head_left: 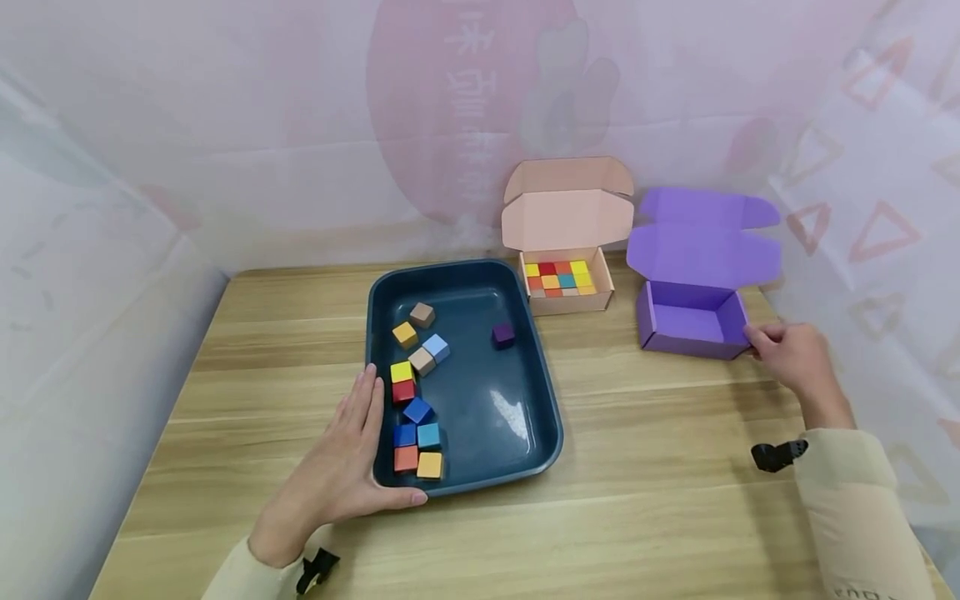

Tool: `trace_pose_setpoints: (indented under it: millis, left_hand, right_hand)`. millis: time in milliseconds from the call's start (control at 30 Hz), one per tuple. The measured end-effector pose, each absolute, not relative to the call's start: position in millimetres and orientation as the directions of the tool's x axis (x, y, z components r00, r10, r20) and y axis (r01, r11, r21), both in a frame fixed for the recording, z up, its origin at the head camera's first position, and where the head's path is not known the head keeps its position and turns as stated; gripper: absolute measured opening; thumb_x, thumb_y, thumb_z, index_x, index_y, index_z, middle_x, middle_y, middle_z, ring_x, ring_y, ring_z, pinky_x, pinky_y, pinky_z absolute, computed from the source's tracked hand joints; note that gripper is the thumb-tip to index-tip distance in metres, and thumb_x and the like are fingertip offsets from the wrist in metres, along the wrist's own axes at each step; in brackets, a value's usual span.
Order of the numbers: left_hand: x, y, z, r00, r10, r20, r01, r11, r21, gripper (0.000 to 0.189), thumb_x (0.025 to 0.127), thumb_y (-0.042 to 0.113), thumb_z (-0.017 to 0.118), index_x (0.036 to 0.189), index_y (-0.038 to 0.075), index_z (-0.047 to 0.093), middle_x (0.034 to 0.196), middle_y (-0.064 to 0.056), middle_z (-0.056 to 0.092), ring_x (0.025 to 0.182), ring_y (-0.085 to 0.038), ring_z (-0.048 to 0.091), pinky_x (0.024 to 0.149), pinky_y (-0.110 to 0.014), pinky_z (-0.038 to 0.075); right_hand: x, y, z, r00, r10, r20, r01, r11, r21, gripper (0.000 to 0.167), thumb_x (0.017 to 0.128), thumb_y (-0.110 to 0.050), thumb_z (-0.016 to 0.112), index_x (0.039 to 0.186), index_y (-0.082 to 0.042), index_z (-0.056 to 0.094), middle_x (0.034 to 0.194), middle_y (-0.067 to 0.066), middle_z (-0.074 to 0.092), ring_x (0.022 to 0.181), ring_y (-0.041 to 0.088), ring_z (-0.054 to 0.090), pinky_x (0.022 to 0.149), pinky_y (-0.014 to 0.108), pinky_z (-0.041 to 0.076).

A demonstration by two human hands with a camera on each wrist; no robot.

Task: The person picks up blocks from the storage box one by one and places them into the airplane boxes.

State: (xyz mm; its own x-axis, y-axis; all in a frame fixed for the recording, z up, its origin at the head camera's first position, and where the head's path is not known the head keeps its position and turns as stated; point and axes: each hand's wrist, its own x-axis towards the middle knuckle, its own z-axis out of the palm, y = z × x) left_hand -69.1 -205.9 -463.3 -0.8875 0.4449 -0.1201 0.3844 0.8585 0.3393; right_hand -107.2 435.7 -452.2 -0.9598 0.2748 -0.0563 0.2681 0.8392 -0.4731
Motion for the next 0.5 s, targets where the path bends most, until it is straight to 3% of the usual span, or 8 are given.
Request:
trace_pose_setpoints:
  millis: [167, 500]
  left_hand:
    - [-70, -205, -463, -0.886, 0.447, -0.126, 0.382, 0.856, 0.348, 0.153, 0.065, 0.096, 0.067, 0.17, 0.006, 0.003, 0.18, -0.015, -0.006, 0.166, -0.041, 0.007, 0.129, -0.067, 0.023]
    - [-70, -206, -461, -0.886, 0.444, -0.137, 0.376, 0.858, 0.349, 0.153, 0.065, 0.097, 0.066, 0.17, 0.007, 0.001, 0.179, -0.016, -0.006, 0.165, -0.041, 0.007, 0.127, -0.068, 0.024]
  right_hand:
    - [-87, 424, -450, -0.964, 0.253, -0.076, 0.257, 0.834, -0.487, 0.049, 0.111, -0.036, 0.052, 0.097, 0.002, 0.081, 0.087, 0.017, 0.077, 0.065, 0.011, 0.052, 0.055, 0.027, 0.041]
    - [-56, 392, -449, -0.981, 0.188, -0.055, 0.189, 0.841, -0.506, 0.042, 0.11, -0.034, 0.056, 0.108, -0.001, 0.082, 0.089, 0.014, 0.079, 0.072, 0.002, 0.055, 0.06, 0.022, 0.045]
